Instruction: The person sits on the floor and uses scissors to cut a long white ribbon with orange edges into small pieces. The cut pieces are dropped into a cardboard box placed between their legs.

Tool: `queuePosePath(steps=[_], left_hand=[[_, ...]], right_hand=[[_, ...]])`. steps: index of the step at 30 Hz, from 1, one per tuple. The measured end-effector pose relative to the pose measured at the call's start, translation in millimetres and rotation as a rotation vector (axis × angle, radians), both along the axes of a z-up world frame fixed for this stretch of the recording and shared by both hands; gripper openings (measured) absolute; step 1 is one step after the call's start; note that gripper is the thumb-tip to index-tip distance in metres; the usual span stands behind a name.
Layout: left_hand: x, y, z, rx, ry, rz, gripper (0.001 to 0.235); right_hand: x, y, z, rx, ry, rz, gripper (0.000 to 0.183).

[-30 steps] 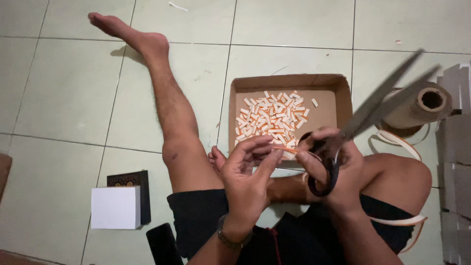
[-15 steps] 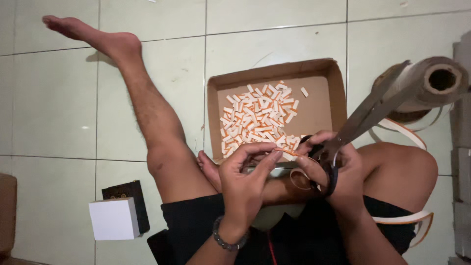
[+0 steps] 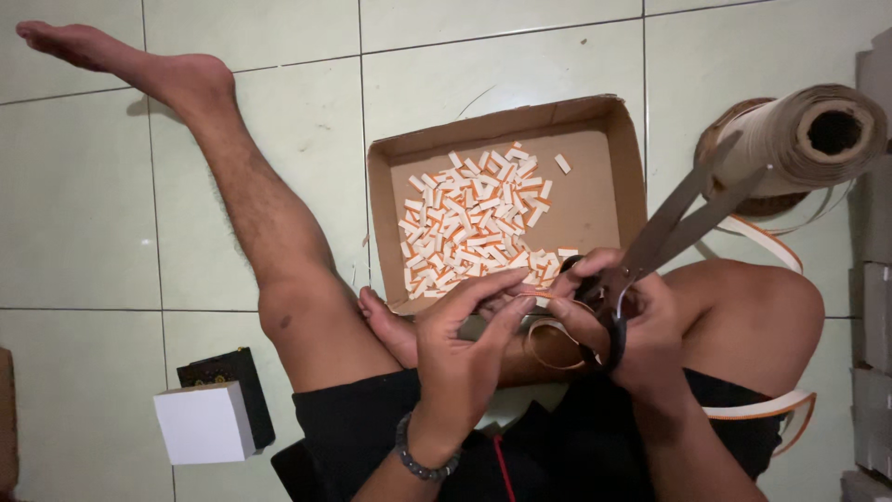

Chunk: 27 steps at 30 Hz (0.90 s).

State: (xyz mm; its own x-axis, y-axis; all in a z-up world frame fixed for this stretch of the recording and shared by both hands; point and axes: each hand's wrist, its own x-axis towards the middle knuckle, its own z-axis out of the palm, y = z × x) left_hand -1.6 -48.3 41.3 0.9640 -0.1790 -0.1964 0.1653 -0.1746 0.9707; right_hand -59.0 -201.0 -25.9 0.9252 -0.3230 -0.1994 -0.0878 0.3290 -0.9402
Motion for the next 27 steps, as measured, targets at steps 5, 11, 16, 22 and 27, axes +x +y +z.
queuePosePath(steps=[5,11,16,22,27], left_hand=[[-2,8,-10,0.053,-0.17,-0.091,0.011],[-3,11,-4,0.085,-0.191,-0.062,0.008],[-5,10,-6,0.111,-0.218,-0.056,0.007],[-4,9,1,0.106,-0.206,-0.059,0.008],[-1,10,0,0.121,-0.262,-0.129,0.013]], right_hand=[[-4,0,-8,-0.014,-0.04,0.024,0.04],[-1,3,0,-0.015,-0.092,0.045,0.038],[-4,2,-3,-0.006,-0.103,0.031,0.04],[-4,0,-4,-0.013,-0.114,0.052,0.04],[-6,1,-13,-0.03,-0.104,0.045,0.041]])
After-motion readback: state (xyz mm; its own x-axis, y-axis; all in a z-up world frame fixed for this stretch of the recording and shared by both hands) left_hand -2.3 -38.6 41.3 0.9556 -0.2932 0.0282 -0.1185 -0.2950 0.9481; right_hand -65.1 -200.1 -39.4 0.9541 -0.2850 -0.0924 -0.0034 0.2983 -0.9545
